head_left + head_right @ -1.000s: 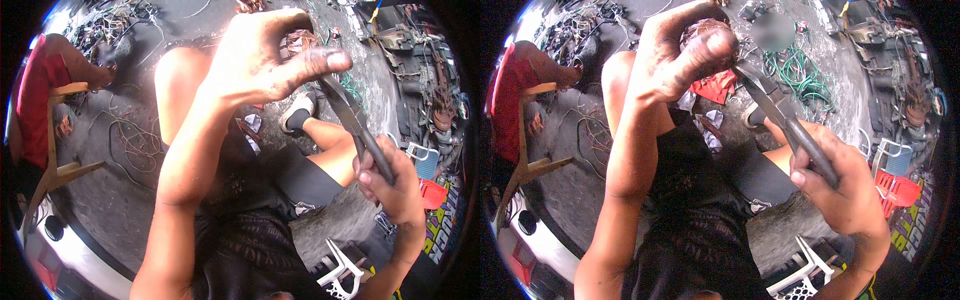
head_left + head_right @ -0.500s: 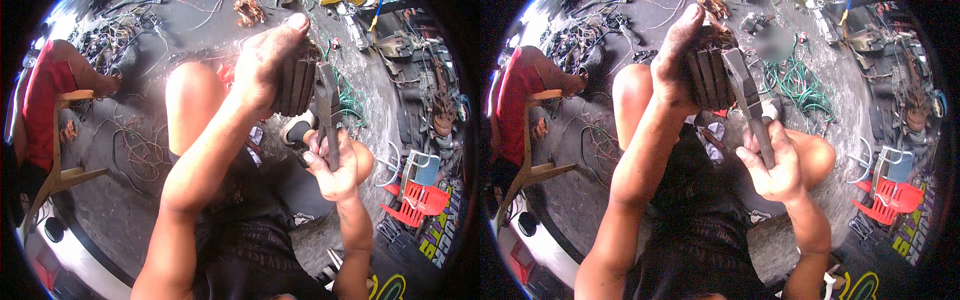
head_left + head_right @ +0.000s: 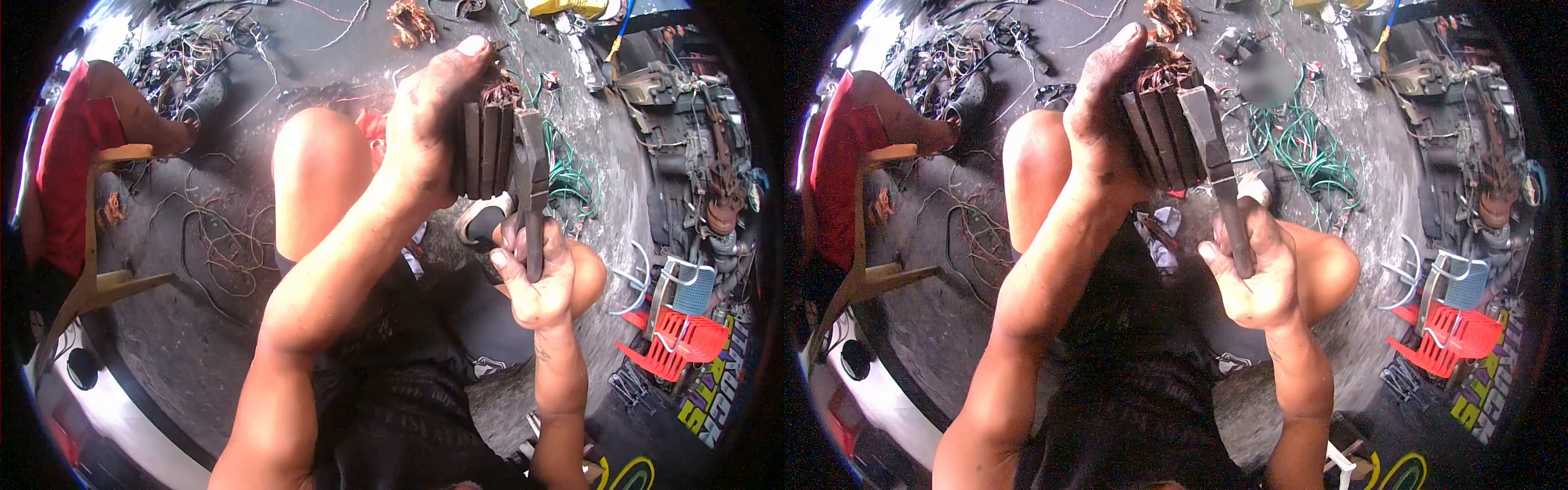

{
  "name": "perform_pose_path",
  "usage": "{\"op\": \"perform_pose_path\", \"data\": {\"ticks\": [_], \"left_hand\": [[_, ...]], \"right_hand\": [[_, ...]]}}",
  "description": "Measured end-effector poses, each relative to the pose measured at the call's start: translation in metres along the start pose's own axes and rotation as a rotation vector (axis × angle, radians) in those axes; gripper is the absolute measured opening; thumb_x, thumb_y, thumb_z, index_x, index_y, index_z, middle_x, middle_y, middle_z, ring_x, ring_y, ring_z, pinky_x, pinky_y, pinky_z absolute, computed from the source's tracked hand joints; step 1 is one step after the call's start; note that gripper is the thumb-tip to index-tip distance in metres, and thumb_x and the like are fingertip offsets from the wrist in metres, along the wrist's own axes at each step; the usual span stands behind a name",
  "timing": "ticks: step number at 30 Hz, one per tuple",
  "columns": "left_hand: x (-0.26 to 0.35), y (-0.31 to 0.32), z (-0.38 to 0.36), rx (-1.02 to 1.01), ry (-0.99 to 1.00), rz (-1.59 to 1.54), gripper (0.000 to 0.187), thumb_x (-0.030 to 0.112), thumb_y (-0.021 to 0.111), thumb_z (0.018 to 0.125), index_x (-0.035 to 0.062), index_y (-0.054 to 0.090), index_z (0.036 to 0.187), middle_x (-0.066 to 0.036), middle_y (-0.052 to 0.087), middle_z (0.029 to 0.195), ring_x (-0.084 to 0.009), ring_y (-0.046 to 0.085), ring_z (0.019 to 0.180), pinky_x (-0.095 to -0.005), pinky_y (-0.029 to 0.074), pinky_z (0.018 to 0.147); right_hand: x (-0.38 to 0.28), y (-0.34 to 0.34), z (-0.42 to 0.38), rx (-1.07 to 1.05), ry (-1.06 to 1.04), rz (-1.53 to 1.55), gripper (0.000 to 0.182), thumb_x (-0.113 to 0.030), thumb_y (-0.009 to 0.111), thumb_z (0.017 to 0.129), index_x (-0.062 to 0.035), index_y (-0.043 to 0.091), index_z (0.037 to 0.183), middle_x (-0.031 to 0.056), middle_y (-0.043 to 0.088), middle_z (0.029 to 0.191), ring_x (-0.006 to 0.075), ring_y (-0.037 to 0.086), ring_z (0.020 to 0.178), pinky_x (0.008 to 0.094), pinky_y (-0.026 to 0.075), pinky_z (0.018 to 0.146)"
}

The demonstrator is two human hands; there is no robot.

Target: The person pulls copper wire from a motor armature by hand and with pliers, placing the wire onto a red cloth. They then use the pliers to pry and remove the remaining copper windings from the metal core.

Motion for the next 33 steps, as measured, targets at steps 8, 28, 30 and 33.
{"op": "perform_pose_path", "data": {"ticks": [8, 28, 30, 33], "left_hand": [[-0.016, -0.008, 0.007, 0.051, -0.117, -0.199, 0.045, 0.050, 0.055, 0.086, 0.0059, 0.063, 0.088, -0.010, 0.066, 0.076, -0.0226, 0.064, 0.068, -0.0357, 0.054, 0.066], [0.025, -0.034, 0.017, 0.160, 0.304, 0.070, 0.032, 0.031, 0.056, 0.091, 0.0024, 0.058, 0.077, -0.001, 0.055, 0.068, -0.0085, 0.046, 0.059, -0.0252, 0.037, 0.055], [0.039, -0.030, 0.010, 0.171, 0.407, 0.198, 0.033, 0.031, 0.059, 0.091, -0.0005, 0.059, 0.082, -0.001, 0.055, 0.067, -0.0070, 0.047, 0.060, -0.0244, 0.038, 0.055], [0.053, -0.013, -0.004, 0.131, 0.428, 0.364, 0.033, 0.038, 0.058, 0.089, 0.0052, 0.060, 0.087, -0.008, 0.061, 0.076, -0.0232, 0.063, 0.066, -0.0404, 0.054, 0.065]], "right_hand": [[0.012, 0.008, 0.000, 0.022, 0.074, 0.213, 0.034, 0.011, 0.067, 0.078, -0.0069, 0.055, 0.105, -0.0038, 0.053, 0.086, 0.0068, 0.049, 0.076, 0.0205, 0.043, 0.073], [-0.035, 0.000, 0.008, 0.029, -0.185, -0.635, 0.035, 0.003, 0.059, 0.078, 0.0061, 0.061, 0.112, 0.0205, 0.057, 0.119, 0.0301, 0.056, 0.111, 0.0394, 0.042, 0.099], [-0.040, -0.001, 0.003, 0.055, -0.159, -0.603, 0.036, 0.003, 0.059, 0.077, 0.0064, 0.062, 0.112, 0.0213, 0.058, 0.119, 0.0324, 0.056, 0.113, 0.0402, 0.041, 0.100], [-0.049, -0.002, 0.002, 0.087, -0.126, -0.574, 0.037, 0.003, 0.059, 0.075, 0.0071, 0.062, 0.112, 0.0221, 0.058, 0.119, 0.0344, 0.056, 0.114, 0.0402, 0.041, 0.100]]}}
Point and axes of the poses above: each hand's wrist, its own z-axis towards the middle knuckle, its own y-axis out of the palm, x = y × z, the point moved 8 cm from there along z, towards the middle knuckle
